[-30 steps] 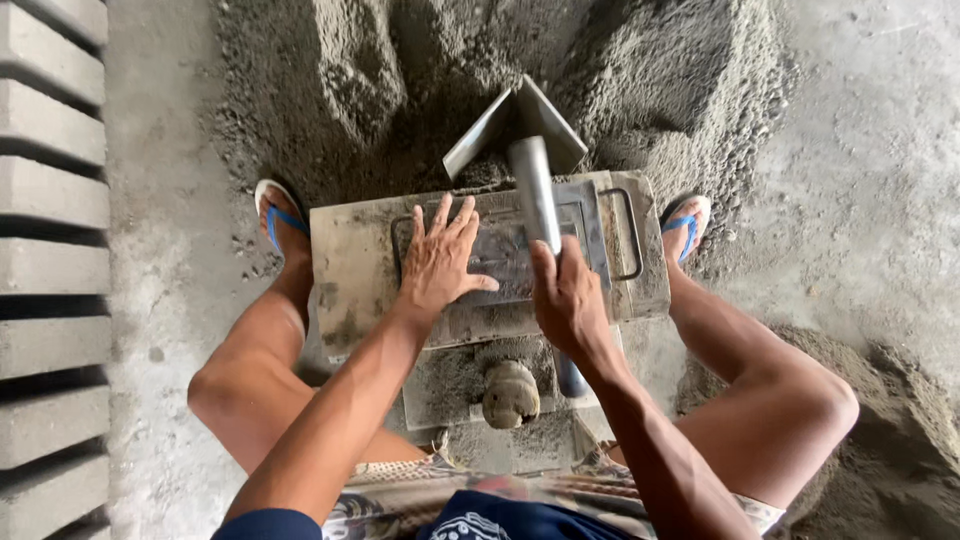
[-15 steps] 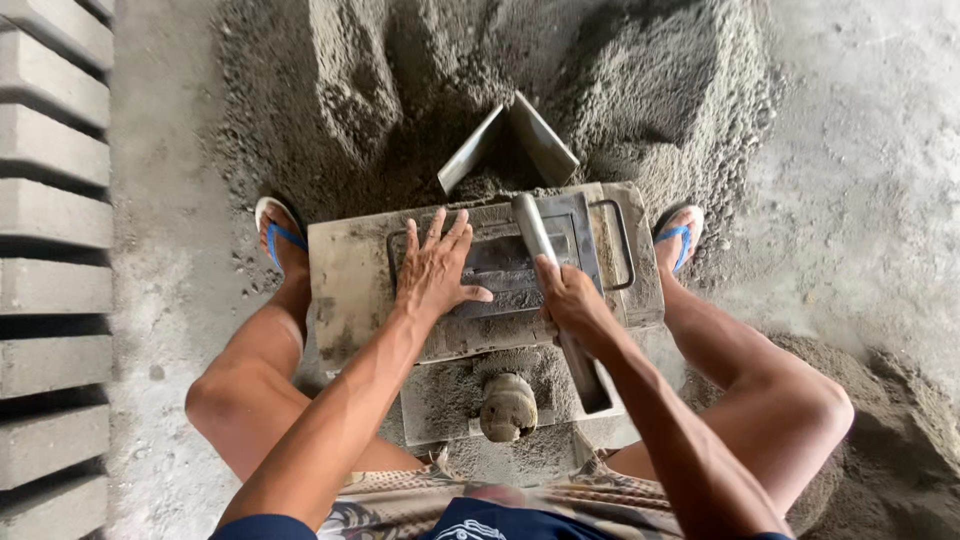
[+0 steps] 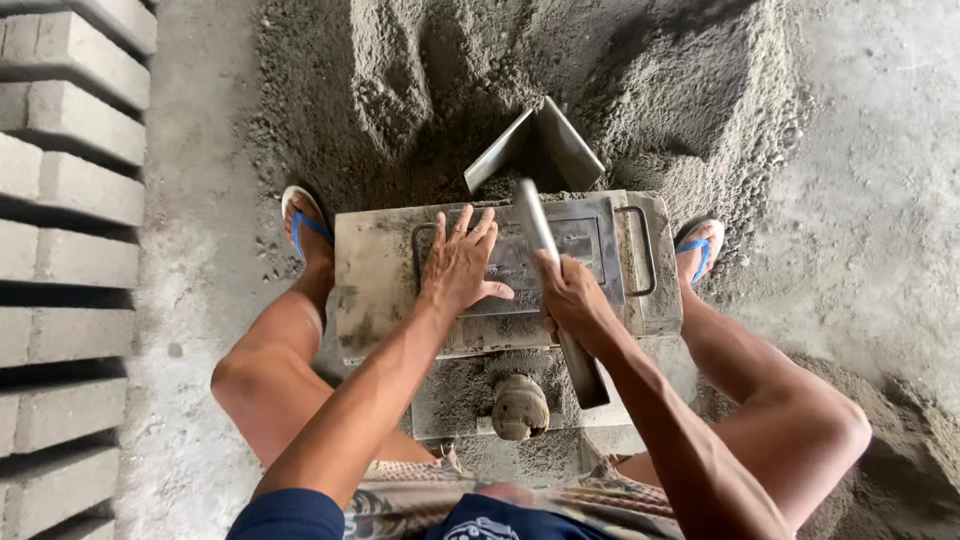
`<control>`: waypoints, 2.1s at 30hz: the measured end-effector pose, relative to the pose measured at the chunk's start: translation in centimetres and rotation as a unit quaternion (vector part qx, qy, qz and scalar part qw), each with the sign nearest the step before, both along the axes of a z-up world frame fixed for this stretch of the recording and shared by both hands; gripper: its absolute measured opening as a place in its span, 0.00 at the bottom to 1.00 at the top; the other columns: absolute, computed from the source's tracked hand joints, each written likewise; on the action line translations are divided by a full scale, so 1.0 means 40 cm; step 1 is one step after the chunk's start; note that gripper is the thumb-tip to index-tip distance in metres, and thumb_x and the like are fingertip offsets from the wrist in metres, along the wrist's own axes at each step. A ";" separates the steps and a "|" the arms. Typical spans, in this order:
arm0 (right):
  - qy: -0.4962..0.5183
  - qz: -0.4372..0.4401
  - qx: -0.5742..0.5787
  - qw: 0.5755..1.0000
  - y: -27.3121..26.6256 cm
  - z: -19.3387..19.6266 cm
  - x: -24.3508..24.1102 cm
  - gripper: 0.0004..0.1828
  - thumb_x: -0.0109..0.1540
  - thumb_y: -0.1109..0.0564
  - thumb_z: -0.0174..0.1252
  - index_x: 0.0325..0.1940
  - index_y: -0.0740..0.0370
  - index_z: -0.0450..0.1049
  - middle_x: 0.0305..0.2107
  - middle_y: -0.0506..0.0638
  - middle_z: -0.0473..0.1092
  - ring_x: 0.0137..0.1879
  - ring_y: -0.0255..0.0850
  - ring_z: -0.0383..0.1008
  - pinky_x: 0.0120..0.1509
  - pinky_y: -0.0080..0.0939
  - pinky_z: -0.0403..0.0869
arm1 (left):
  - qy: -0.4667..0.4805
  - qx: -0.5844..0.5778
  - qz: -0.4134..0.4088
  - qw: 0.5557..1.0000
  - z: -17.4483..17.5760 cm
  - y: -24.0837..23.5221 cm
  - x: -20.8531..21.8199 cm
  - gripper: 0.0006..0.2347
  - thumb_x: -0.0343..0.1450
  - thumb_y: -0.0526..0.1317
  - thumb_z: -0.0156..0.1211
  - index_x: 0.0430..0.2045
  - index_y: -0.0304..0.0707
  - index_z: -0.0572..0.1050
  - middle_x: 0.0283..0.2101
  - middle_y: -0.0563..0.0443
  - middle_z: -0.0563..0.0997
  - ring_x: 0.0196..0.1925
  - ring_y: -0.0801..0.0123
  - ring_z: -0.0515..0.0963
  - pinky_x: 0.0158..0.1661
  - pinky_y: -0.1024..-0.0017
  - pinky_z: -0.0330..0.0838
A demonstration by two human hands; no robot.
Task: The person scoops wet concrete into a rectangular mold, levels the surface with a straight edge, and removes excess material. They then lift the mold, flip it over to release the formed concrete brick, and place it onto a stack of similar bricks. This process is repeated multiple times.
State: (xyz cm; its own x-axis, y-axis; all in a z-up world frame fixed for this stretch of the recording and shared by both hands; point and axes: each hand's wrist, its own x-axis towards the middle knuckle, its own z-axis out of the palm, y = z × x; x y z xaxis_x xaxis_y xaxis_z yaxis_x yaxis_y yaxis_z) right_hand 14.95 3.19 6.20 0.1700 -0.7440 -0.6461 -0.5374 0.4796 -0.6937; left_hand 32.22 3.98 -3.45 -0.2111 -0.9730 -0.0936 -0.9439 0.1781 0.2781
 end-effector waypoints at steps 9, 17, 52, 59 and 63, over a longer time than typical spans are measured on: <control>0.025 0.045 -0.049 0.997 0.048 -0.114 -0.018 0.28 0.68 0.40 0.30 0.40 0.70 0.62 0.16 0.55 0.64 0.16 0.41 0.66 0.16 0.36 0.70 | 0.011 -0.001 0.011 1.000 -0.006 0.004 -0.005 0.50 0.47 0.76 0.45 0.55 0.35 0.63 0.65 0.47 0.56 0.68 0.49 0.50 0.62 0.40 0.36; 0.091 0.020 -0.143 0.985 0.080 -0.107 -0.052 0.25 0.66 0.37 0.32 0.34 0.60 0.62 0.17 0.61 0.67 0.22 0.52 0.71 0.26 0.50 0.69 | 0.031 0.008 -0.004 0.999 0.039 0.018 -0.002 0.43 0.52 0.68 0.58 0.55 0.33 0.63 0.65 0.45 0.57 0.67 0.47 0.51 0.62 0.38 0.39; 0.181 -0.116 -0.103 0.971 -0.058 -0.204 -0.391 0.20 0.67 0.47 0.30 0.58 0.58 0.53 0.21 0.62 0.65 0.23 0.50 0.69 0.22 0.49 0.71 | 0.228 0.041 0.467 0.854 -0.210 0.012 0.105 0.26 0.76 0.58 0.30 0.39 0.28 0.67 0.28 0.34 0.74 0.30 0.50 0.78 0.22 0.59 0.73; 0.359 -0.097 -0.124 0.920 -0.058 -0.278 -0.363 0.14 0.68 0.47 0.30 0.50 0.58 0.48 0.40 0.67 0.56 0.47 0.62 0.64 0.47 0.62 0.68 | 0.283 0.008 0.447 0.848 -0.209 0.015 0.109 0.26 0.76 0.55 0.35 0.37 0.22 0.67 0.26 0.28 0.72 0.26 0.49 0.76 0.24 0.59 0.68; 0.383 0.089 -0.417 0.819 -0.105 -0.335 -0.451 0.09 0.65 0.66 0.38 0.47 0.65 0.62 0.43 0.61 0.56 0.53 0.57 0.62 0.63 0.64 0.56 | 0.306 0.037 0.440 0.843 -0.251 0.007 0.125 0.25 0.74 0.57 0.37 0.41 0.27 0.68 0.37 0.30 0.75 0.40 0.43 0.77 0.34 0.50 0.73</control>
State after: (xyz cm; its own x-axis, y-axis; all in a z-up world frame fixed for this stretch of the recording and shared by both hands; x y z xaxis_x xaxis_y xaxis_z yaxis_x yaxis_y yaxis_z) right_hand -3.09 -1.02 -7.19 0.1055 -0.9886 0.1076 -0.9784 -0.1225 -0.1666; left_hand 37.21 4.25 -13.48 0.5592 -0.7743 -0.2963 -0.3763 -0.5555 0.7415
